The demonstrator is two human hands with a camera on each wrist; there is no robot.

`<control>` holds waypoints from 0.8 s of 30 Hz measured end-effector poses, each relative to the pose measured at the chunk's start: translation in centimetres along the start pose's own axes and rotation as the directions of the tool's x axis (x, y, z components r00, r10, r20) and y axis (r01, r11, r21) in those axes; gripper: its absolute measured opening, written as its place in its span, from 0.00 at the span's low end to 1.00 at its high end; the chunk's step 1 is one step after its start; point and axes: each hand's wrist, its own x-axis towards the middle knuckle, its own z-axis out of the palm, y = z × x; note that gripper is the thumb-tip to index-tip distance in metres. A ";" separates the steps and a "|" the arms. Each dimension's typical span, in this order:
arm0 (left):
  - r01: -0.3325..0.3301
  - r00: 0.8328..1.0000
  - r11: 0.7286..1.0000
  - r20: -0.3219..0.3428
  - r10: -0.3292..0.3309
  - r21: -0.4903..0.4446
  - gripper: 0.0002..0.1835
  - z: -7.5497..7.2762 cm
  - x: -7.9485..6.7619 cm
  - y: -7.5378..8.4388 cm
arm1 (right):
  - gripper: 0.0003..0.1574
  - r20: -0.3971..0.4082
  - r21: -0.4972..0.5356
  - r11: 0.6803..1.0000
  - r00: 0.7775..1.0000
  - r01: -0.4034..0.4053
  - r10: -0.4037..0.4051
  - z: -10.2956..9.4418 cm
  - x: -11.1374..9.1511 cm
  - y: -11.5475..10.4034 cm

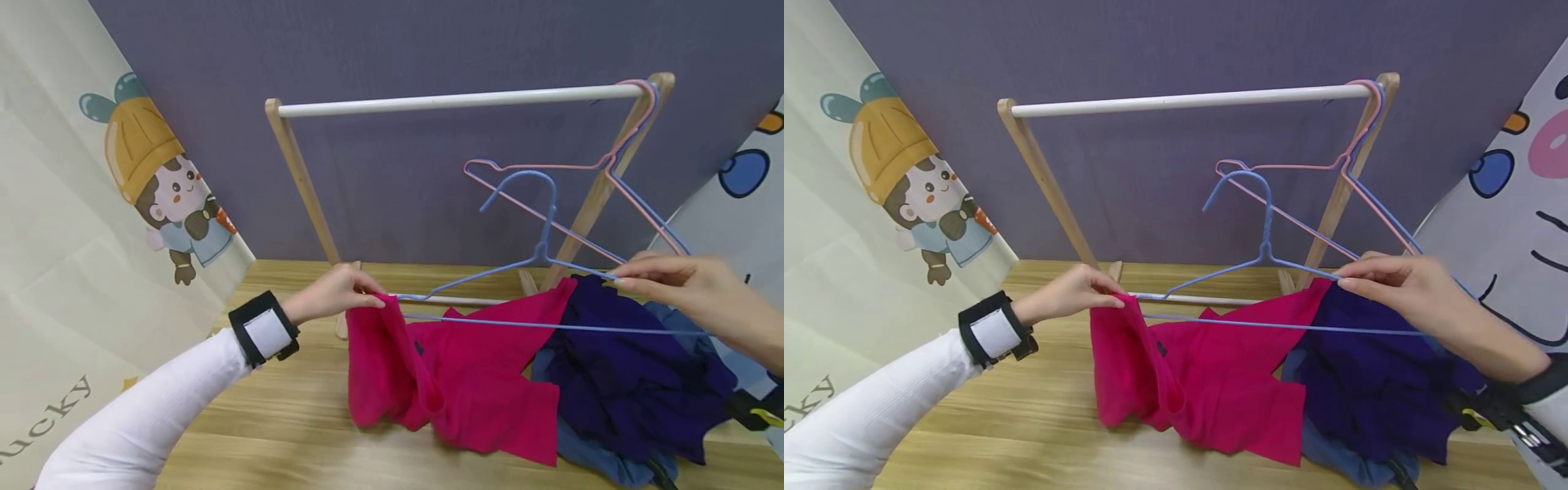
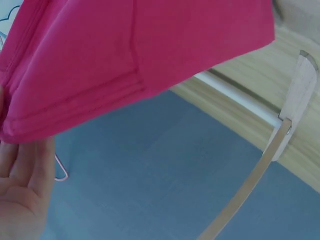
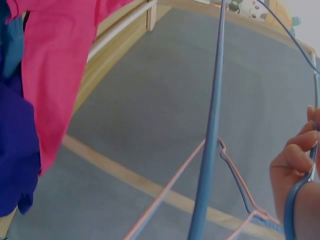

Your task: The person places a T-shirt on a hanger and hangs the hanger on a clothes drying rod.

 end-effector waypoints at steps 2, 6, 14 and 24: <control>-0.025 1.000 1.000 0.014 0.025 0.014 0.07 0.2 0.1 0.1 | 0.14 0.019 0.024 1.000 1.000 0.018 -0.018 0.3 0.1 0.0; -0.039 0.998 0.999 0.040 0.038 0.031 0.07 0.7 0.2 0.2 | 0.14 0.045 0.027 1.000 0.999 0.010 -0.012 1.3 0.4 -0.2; -0.039 0.997 0.999 0.074 0.037 0.016 0.07 1.5 0.9 0.9 | 0.10 -0.013 0.021 0.982 0.982 0.188 -0.188 3.0 0.9 -1.1; -0.004 0.998 1.000 0.059 0.003 0.006 0.06 2.2 1.6 1.3 | 0.20 -0.037 -0.105 0.864 0.867 0.492 -0.497 4.3 1.6 -1.6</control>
